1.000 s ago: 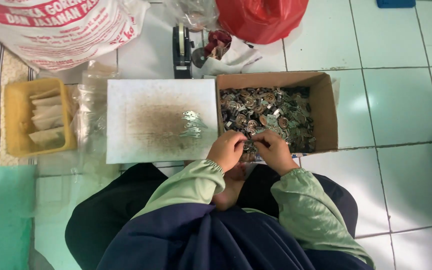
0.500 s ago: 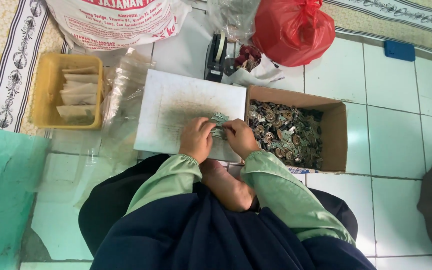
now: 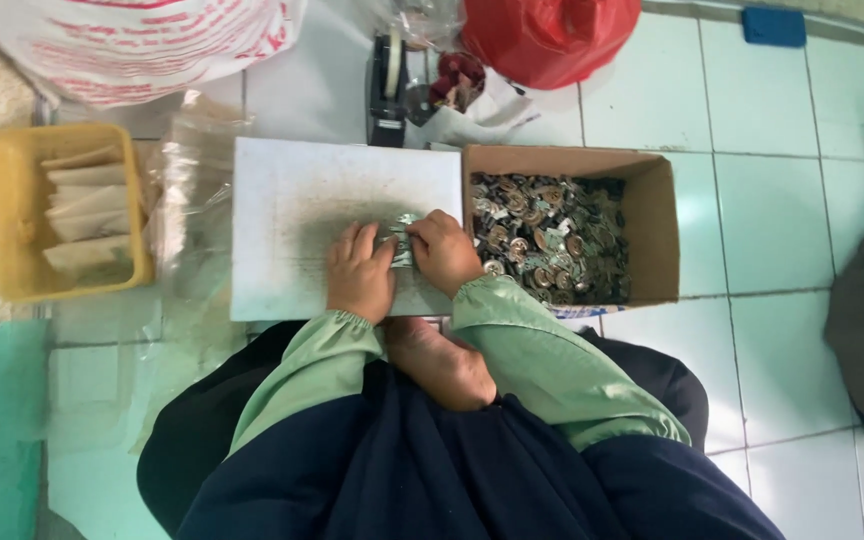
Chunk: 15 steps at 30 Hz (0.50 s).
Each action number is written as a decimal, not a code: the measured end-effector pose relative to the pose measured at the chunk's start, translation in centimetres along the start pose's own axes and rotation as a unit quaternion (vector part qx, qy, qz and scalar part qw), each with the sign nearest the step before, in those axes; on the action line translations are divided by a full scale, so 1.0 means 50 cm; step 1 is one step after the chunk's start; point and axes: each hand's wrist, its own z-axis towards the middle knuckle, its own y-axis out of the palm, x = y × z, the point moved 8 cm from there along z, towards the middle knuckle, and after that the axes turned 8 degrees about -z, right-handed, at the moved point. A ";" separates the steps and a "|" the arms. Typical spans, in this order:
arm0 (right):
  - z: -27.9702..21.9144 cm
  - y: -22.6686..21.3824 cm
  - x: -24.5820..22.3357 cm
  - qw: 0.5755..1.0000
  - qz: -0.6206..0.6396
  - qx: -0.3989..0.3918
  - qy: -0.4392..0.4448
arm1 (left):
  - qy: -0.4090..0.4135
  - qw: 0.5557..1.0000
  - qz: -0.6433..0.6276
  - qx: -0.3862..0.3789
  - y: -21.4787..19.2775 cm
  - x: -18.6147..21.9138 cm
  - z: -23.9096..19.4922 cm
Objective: The person selects small metal decorative pieces from a cardboard box and places them into clear plastic bags by hand, occasionally using a stapler on the bags.
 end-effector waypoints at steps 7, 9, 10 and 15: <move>-0.056 -0.107 0.030 0.996 0.053 0.071 -0.005 | 0.079 0.995 0.009 0.066 0.000 0.148 0.018; -0.085 -0.147 0.069 0.994 0.096 0.021 0.050 | 0.102 0.993 -0.002 0.056 0.012 0.203 0.021; -0.103 -0.173 0.099 0.993 0.098 0.024 0.059 | 0.108 0.993 -0.002 0.049 0.022 0.229 0.023; -0.205 -0.230 0.310 0.986 0.102 -0.050 0.119 | 0.160 0.984 -0.026 -0.078 0.131 0.334 0.047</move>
